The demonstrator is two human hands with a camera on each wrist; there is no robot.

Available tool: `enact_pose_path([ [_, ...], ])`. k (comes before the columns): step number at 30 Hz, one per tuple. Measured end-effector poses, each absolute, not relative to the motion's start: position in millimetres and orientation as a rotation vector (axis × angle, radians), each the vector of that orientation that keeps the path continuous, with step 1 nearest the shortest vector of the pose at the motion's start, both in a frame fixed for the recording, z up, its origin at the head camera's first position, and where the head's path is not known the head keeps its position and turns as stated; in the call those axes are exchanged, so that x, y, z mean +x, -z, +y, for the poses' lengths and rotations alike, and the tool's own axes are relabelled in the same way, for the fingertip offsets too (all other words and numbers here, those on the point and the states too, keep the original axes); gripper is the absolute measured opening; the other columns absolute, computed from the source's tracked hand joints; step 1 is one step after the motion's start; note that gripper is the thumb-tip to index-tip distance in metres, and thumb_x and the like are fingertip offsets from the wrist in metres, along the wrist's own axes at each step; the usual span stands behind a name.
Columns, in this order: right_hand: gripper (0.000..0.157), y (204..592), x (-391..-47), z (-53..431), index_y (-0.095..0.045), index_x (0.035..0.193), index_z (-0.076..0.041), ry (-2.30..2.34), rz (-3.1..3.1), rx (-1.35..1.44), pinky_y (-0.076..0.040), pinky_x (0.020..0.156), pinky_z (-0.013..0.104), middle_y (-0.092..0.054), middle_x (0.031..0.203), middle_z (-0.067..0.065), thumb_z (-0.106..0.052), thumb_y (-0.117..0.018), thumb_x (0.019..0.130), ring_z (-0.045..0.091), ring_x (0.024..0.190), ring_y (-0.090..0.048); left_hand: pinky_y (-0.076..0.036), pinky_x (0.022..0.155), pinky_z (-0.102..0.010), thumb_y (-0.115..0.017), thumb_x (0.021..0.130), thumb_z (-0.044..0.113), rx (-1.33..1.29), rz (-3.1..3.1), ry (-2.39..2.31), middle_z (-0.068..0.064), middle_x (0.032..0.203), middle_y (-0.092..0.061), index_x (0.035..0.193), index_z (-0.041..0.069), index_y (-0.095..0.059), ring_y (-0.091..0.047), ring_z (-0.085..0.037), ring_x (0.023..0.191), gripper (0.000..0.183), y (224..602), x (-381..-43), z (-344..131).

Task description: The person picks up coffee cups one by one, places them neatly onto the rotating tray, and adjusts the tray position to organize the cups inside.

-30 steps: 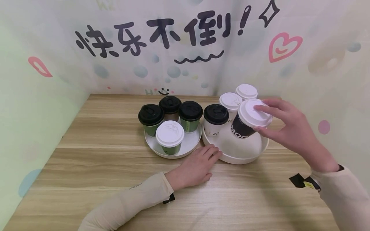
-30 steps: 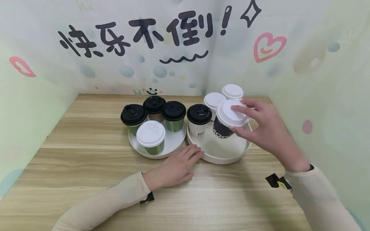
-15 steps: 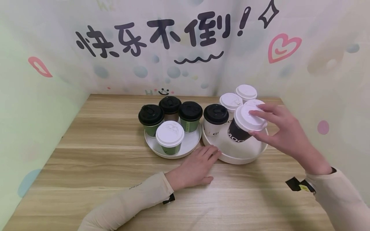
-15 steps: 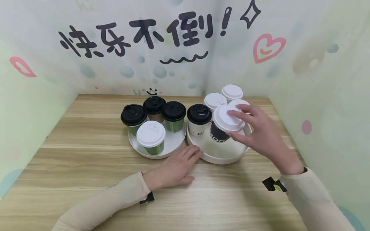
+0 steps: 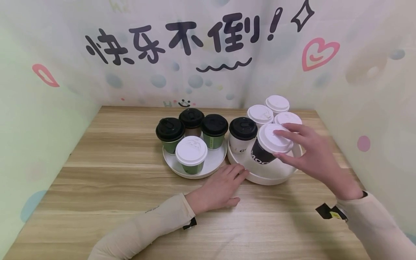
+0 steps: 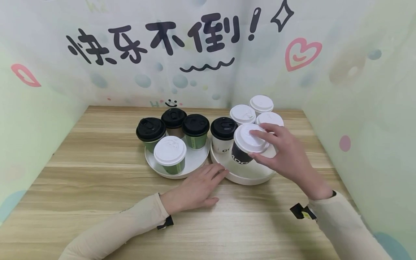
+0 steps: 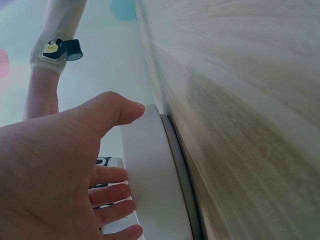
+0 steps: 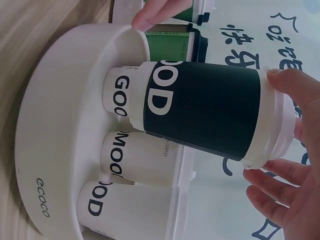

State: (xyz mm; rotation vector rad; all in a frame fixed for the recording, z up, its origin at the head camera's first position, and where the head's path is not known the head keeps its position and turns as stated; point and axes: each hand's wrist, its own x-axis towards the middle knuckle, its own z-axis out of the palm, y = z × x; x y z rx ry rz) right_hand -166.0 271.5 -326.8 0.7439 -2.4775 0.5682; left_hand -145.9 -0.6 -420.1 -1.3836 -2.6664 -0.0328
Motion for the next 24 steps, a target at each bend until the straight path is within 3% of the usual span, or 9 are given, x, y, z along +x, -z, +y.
enact_pose_path([
  [7,0.068,339,-164,268,-0.07,0.122,-0.02,-0.576,-2.463,0.773,-0.045,0.088,0.037,-0.066,0.126,0.016,-0.014,-0.091,0.058,0.036,0.114,-0.062,-0.044,0.111,-0.034,-0.069,0.085,0.05,-1.395,-2.637,0.042,-0.005,0.142,-0.044,0.149,0.009,-0.04,-0.045,-0.021,0.131,0.08,420,-146,-1],
  [13,0.066,352,-163,267,-0.071,0.121,-0.018,-0.61,-2.453,0.78,-0.043,0.091,0.03,-0.065,0.126,0.016,-0.014,-0.091,0.058,0.035,0.113,-0.061,-0.044,0.111,-0.034,-0.068,0.086,0.05,-1.395,-2.648,0.024,-0.004,0.141,-0.043,0.149,0.011,-0.039,-0.045,-0.02,0.131,0.08,420,-147,-1],
  [24,0.066,368,-162,266,-0.071,0.121,-0.017,-0.627,-2.465,0.757,-0.044,0.089,0.032,-0.063,0.127,0.017,-0.013,-0.091,0.059,0.033,0.109,-0.061,-0.047,0.108,-0.035,-0.069,0.083,0.051,-1.389,-2.637,0.058,-0.005,0.141,-0.043,0.149,0.011,-0.039,-0.045,-0.02,0.132,0.082,423,-148,-1],
])
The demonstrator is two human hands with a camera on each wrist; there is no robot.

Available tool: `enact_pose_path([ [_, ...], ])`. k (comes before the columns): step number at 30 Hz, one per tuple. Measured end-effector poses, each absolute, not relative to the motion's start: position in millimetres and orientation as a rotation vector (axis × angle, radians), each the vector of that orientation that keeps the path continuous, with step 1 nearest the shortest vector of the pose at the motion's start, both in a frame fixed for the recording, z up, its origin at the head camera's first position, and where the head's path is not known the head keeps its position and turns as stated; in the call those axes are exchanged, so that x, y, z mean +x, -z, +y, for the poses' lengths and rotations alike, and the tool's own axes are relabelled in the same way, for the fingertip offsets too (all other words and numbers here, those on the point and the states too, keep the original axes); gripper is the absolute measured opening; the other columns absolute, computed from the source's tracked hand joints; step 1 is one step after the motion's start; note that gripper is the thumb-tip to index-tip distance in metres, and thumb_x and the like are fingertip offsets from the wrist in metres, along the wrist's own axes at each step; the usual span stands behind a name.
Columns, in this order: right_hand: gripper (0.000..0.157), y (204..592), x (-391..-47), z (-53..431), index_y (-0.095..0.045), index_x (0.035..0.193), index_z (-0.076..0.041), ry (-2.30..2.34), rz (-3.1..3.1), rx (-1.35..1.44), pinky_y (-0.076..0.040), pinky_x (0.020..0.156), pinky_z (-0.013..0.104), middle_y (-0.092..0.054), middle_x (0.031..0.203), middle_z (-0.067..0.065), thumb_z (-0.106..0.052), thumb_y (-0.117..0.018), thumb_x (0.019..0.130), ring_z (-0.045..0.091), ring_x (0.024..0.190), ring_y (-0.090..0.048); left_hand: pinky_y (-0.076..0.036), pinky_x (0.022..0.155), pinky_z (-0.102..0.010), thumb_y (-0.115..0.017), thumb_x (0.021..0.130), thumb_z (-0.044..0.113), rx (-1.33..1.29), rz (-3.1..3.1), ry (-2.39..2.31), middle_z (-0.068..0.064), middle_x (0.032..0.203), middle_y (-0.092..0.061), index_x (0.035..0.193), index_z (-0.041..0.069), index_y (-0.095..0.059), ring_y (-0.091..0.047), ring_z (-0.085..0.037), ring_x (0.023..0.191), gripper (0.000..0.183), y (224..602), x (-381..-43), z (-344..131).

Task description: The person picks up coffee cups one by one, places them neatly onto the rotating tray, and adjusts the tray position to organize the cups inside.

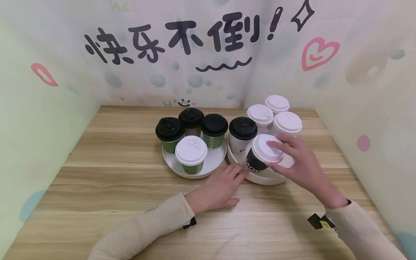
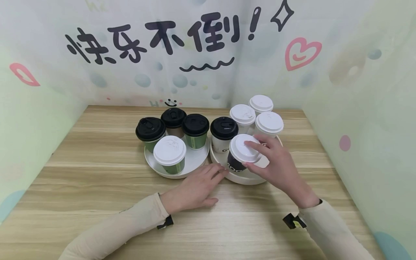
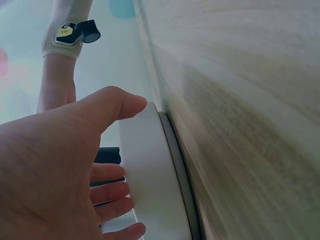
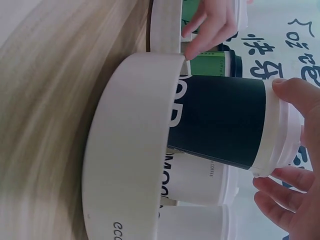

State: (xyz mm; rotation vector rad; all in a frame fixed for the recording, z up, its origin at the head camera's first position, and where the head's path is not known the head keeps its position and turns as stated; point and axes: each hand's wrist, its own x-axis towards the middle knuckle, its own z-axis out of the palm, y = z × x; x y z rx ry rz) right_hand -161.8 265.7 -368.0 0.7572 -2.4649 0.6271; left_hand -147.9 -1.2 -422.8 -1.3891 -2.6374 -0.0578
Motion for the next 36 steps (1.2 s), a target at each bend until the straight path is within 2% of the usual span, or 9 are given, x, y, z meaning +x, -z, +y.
enact_pose_path([
  [5,0.066,373,-162,264,-0.07,0.122,-0.016,-0.619,-2.479,0.744,-0.045,0.086,0.037,-0.063,0.127,0.016,-0.014,-0.091,0.059,0.033,0.111,-0.06,-0.047,0.107,-0.035,-0.07,0.082,0.053,-1.387,-2.647,0.066,-0.005,0.141,-0.043,0.148,0.012,-0.038,-0.045,-0.021,0.132,0.084,424,-149,-1],
  [18,0.064,380,-162,257,-0.071,0.121,-0.017,-0.616,-2.482,0.721,-0.048,0.082,0.041,-0.063,0.126,0.017,-0.016,-0.091,0.061,0.032,0.11,-0.06,-0.047,0.107,-0.036,-0.07,0.081,0.056,-1.387,-2.639,0.064,-0.006,0.142,-0.043,0.146,0.014,-0.038,-0.045,-0.022,0.133,0.084,425,-149,-1],
  [36,0.063,384,-163,252,-0.07,0.122,-0.015,-0.587,-2.532,0.702,-0.051,0.084,0.048,-0.062,0.128,0.019,-0.022,-0.091,0.063,0.035,0.111,-0.06,-0.047,0.107,-0.034,-0.07,0.079,0.057,-1.384,-2.586,0.038,-0.006,0.136,-0.046,0.139,0.012,-0.046,-0.048,-0.022,0.128,0.078,427,-149,-2],
])
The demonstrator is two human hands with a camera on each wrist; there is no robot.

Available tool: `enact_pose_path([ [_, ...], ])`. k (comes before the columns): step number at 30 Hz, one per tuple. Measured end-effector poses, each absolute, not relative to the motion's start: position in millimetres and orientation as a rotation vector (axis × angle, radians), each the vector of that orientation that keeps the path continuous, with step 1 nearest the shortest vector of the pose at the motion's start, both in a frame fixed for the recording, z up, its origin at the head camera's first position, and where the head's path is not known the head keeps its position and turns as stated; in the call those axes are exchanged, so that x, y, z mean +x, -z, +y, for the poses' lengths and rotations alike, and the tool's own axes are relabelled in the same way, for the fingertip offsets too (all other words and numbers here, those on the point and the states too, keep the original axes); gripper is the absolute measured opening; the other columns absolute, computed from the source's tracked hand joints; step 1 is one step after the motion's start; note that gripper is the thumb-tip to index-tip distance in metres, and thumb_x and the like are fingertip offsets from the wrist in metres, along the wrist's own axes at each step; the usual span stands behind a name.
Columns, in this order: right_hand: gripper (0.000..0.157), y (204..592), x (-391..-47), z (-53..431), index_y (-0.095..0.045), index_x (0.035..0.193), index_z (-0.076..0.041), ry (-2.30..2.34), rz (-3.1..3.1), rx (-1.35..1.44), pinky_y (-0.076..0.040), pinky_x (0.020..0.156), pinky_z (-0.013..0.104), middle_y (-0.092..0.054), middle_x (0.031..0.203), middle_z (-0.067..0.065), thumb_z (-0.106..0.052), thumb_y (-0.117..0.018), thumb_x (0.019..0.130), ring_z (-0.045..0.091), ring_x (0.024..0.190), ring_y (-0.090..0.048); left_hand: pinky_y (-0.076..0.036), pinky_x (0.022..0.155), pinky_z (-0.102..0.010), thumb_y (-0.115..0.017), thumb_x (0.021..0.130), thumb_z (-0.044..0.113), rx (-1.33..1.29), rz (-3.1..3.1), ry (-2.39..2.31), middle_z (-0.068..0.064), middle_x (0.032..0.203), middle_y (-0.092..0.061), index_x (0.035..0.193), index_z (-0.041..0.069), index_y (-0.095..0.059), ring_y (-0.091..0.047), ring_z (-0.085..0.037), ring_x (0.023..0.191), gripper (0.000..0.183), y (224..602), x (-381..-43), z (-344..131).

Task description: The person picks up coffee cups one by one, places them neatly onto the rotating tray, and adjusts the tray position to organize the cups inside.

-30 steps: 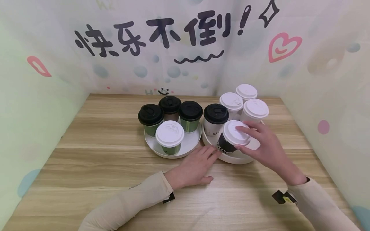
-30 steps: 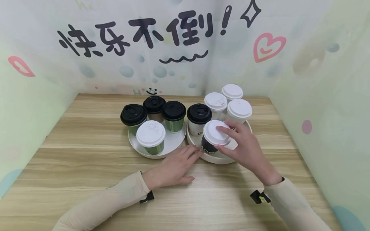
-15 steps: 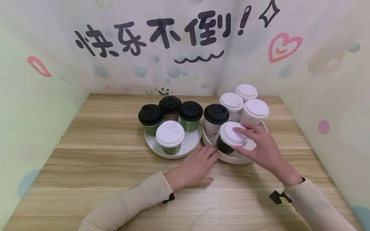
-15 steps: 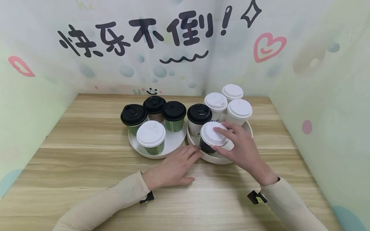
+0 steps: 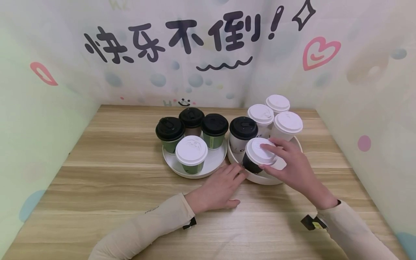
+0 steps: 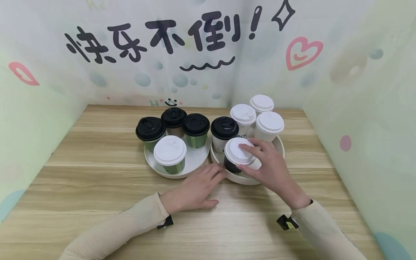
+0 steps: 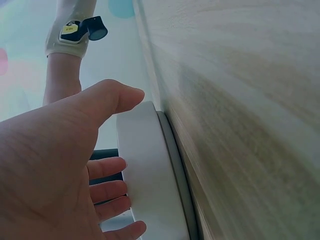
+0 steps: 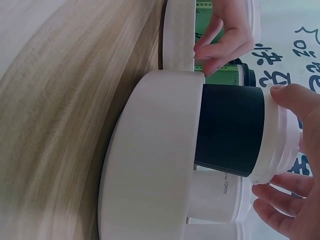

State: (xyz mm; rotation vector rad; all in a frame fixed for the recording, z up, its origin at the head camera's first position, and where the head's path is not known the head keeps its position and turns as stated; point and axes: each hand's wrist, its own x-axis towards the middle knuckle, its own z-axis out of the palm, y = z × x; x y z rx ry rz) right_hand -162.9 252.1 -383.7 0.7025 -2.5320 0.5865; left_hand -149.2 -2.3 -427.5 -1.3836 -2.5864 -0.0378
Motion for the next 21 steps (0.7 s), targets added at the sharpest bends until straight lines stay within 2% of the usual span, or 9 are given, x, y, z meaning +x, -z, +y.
enact_pose_path([
  [11,0.065,385.7,-163.6,250.3,-0.069,0.123,-0.014,-0.573,-2.522,0.706,-0.05,0.088,0.05,-0.062,0.129,0.018,-0.023,-0.091,0.063,0.036,0.113,-0.06,-0.046,0.107,-0.033,-0.07,0.079,0.058,-1.388,-2.57,0.03,-0.006,0.133,-0.047,0.135,0.012,-0.048,-0.048,-0.022,0.127,0.075,427.8,-149.3,-2.8],
  [21,0.062,387.6,-164.0,246.7,-0.068,0.123,-0.013,-0.578,-2.476,0.75,-0.048,0.087,0.044,-0.062,0.128,0.017,-0.023,-0.089,0.066,0.032,0.104,-0.062,-0.044,0.11,-0.033,-0.068,0.08,0.059,-1.381,-2.621,-0.02,-0.004,0.136,-0.046,0.136,0.014,-0.048,-0.046,-0.021,0.13,0.074,425.2,-148.3,-1.9],
])
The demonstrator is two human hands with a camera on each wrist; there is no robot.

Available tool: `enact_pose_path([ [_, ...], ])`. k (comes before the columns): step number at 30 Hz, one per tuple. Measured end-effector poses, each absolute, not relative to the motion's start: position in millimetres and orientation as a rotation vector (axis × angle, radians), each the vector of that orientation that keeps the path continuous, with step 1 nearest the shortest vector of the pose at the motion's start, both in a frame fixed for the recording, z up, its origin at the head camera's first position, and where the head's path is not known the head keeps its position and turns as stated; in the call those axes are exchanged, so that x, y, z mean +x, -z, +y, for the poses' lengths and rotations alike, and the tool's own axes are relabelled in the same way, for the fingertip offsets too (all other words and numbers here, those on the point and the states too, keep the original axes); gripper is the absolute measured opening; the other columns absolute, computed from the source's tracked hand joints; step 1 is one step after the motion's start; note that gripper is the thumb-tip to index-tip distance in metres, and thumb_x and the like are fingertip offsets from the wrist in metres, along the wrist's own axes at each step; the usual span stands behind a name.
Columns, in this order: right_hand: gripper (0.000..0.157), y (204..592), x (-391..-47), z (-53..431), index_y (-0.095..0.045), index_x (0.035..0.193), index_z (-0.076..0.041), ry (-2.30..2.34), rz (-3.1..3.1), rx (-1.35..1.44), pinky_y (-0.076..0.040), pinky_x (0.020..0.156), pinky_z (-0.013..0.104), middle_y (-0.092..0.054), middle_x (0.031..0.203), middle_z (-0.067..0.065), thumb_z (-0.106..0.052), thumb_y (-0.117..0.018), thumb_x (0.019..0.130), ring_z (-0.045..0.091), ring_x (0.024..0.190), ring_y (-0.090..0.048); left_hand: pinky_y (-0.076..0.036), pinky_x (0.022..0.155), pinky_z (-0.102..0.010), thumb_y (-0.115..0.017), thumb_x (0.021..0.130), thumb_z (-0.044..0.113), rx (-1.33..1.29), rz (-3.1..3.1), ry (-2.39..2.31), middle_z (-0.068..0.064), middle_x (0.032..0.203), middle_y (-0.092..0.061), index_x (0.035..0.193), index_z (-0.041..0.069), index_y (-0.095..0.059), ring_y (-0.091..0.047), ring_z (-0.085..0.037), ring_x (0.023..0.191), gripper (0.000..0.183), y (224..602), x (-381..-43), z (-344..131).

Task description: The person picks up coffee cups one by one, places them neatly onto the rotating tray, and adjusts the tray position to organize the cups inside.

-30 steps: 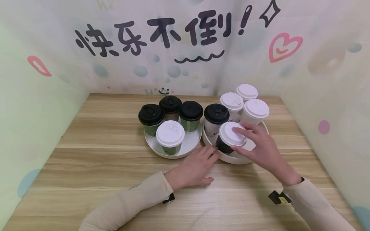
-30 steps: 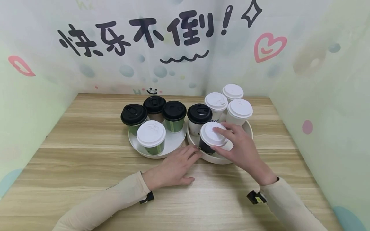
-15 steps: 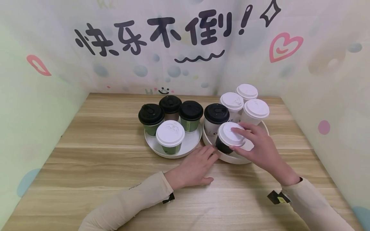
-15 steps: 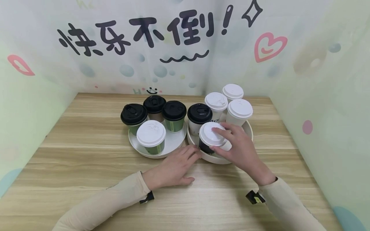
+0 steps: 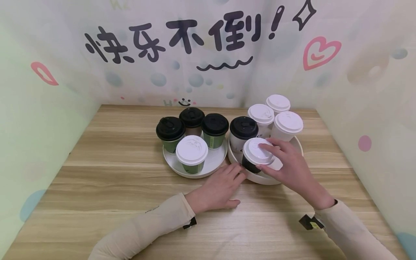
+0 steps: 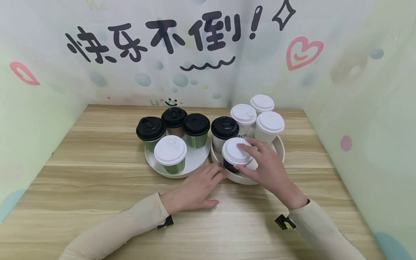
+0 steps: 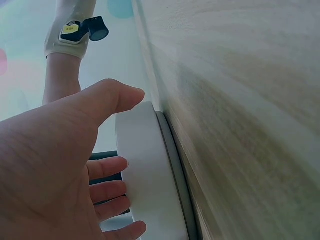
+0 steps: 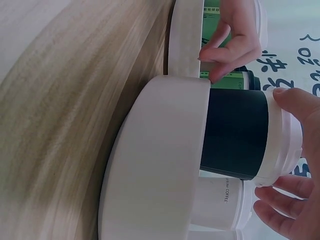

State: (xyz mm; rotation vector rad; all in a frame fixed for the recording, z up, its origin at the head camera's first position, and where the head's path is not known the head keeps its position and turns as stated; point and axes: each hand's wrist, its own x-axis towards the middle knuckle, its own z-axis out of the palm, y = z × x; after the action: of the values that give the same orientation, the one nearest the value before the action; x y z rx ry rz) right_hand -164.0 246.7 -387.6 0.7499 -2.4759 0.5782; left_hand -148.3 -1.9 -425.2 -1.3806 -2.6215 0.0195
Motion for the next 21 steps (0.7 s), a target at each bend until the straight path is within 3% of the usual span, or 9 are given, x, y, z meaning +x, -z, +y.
enact_pose_path([
  [15,0.065,387.9,-162.4,245.6,-0.066,0.127,-0.012,-0.545,-2.496,0.733,-0.051,0.088,0.049,-0.06,0.132,0.017,-0.025,-0.088,0.068,0.034,0.111,-0.061,-0.044,0.111,-0.033,-0.067,0.08,0.059,-1.383,-2.622,-0.033,-0.004,0.136,-0.046,0.133,0.014,-0.05,-0.046,-0.021,0.131,0.071,425.9,-148.3,-1.5],
  [21,0.078,387.7,-159.8,246.8,-0.057,0.137,-0.015,-0.548,-2.529,0.698,-0.054,0.083,0.054,-0.056,0.137,0.014,-0.029,-0.089,0.067,0.036,0.116,-0.06,-0.045,0.109,-0.033,-0.068,0.079,0.059,-1.377,-2.612,-0.026,-0.004,0.135,-0.047,0.132,0.015,-0.051,-0.046,-0.021,0.13,0.071,427.2,-148.5,-1.8],
])
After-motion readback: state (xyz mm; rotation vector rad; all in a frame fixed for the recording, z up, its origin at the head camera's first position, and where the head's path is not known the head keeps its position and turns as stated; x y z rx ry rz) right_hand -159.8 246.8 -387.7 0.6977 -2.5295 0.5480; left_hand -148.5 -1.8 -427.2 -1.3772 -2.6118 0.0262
